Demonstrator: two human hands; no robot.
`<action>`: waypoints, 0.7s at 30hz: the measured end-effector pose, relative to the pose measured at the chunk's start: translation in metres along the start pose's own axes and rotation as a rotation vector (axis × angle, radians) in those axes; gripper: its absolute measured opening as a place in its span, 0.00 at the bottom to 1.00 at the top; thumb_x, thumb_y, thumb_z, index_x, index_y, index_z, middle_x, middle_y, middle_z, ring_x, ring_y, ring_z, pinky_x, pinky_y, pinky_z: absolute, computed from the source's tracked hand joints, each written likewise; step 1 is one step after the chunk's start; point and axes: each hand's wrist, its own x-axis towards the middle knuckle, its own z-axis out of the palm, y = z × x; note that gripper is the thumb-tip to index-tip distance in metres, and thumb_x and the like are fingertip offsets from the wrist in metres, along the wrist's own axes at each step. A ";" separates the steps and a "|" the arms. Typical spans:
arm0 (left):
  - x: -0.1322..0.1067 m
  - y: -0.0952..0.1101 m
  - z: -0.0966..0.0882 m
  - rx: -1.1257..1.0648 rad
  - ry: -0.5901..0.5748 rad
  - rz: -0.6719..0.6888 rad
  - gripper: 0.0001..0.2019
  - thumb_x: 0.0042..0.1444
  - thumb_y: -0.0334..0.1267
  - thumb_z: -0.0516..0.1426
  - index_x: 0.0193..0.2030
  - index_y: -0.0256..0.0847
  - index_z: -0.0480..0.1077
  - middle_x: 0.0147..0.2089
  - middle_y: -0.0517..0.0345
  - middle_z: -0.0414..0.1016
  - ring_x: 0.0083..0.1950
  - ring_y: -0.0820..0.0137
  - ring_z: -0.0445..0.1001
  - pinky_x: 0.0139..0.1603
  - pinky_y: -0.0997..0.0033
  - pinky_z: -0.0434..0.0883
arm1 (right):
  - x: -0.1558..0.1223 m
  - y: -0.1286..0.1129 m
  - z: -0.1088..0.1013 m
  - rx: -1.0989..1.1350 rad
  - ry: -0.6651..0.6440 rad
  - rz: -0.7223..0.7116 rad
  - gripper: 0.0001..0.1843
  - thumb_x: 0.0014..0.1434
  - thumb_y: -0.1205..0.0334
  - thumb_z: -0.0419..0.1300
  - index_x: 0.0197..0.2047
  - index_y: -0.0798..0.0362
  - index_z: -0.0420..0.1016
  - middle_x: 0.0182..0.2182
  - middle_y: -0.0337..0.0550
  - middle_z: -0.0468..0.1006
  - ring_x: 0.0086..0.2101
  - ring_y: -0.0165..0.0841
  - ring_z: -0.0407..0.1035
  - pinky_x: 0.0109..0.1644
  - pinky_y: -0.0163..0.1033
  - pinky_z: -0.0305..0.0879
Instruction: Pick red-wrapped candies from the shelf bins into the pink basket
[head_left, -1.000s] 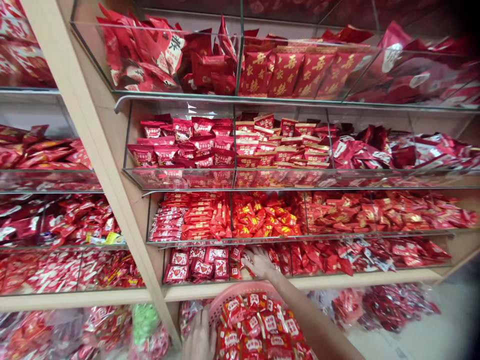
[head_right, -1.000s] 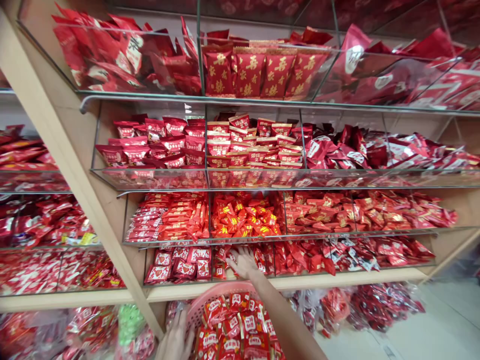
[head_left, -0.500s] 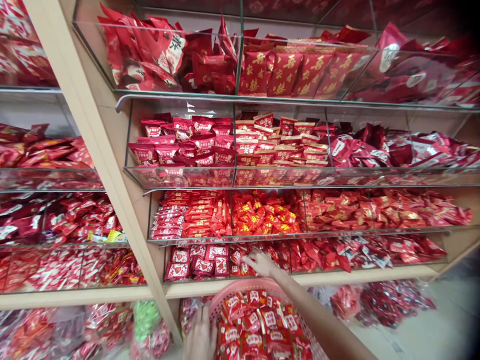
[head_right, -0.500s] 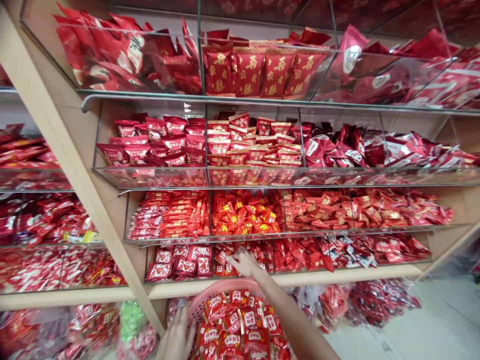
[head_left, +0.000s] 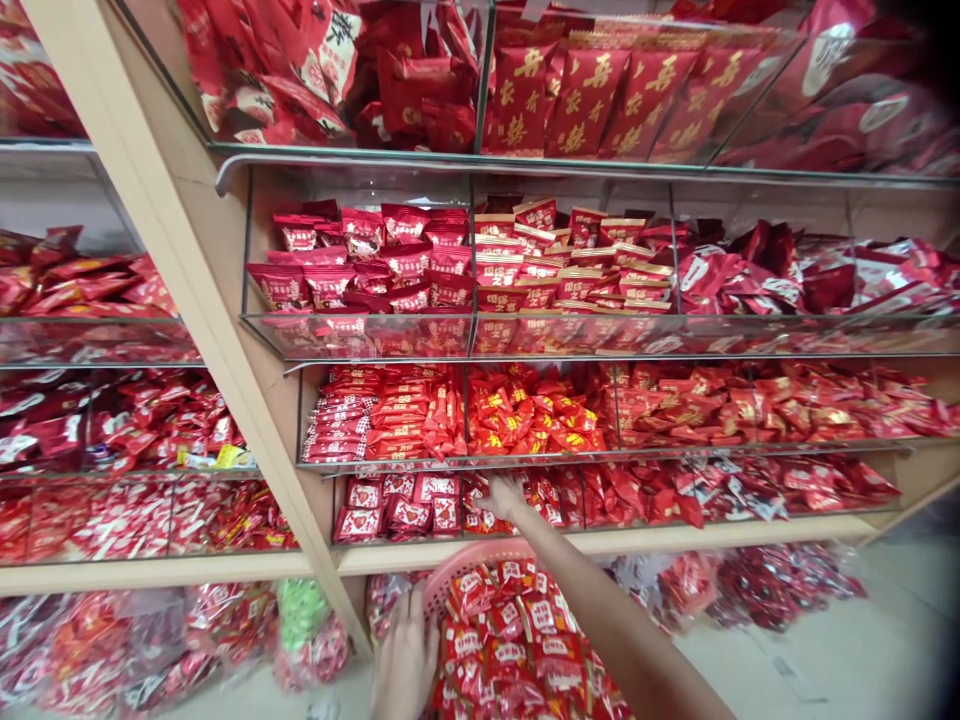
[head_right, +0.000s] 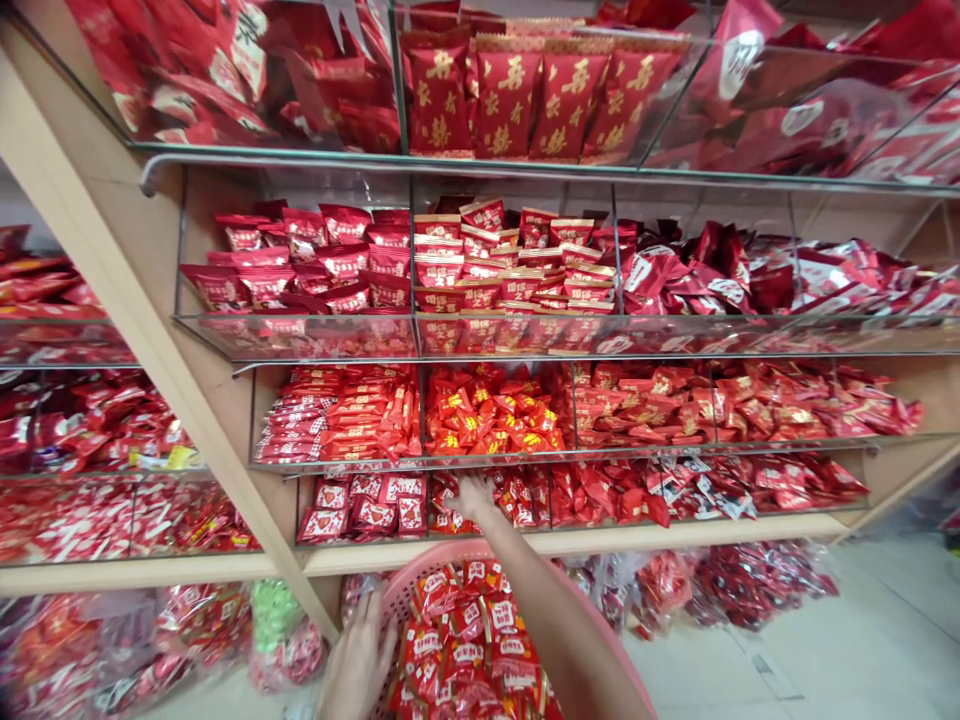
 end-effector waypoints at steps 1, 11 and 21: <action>0.000 0.001 -0.001 0.002 0.000 0.003 0.21 0.59 0.35 0.43 0.59 0.36 0.59 0.56 0.45 0.68 0.54 0.64 0.70 0.49 0.66 0.69 | 0.001 -0.001 0.000 0.006 -0.004 0.017 0.32 0.46 0.50 0.64 0.53 0.54 0.69 0.52 0.58 0.70 0.53 0.49 0.62 0.52 0.49 0.55; 0.000 0.003 -0.002 0.014 -0.011 -0.015 0.21 0.60 0.35 0.43 0.59 0.35 0.58 0.54 0.45 0.68 0.51 0.63 0.72 0.47 0.65 0.69 | -0.022 0.002 -0.010 0.211 0.162 -0.016 0.16 0.60 0.53 0.50 0.34 0.50 0.77 0.32 0.44 0.78 0.38 0.36 0.70 0.42 0.38 0.58; 0.000 0.003 -0.003 -0.006 0.013 0.008 0.20 0.59 0.34 0.43 0.58 0.36 0.59 0.52 0.47 0.70 0.50 0.64 0.72 0.49 0.66 0.68 | -0.122 0.008 -0.018 0.872 0.390 -0.083 0.21 0.57 0.46 0.53 0.24 0.53 0.72 0.22 0.39 0.70 0.27 0.31 0.63 0.31 0.34 0.58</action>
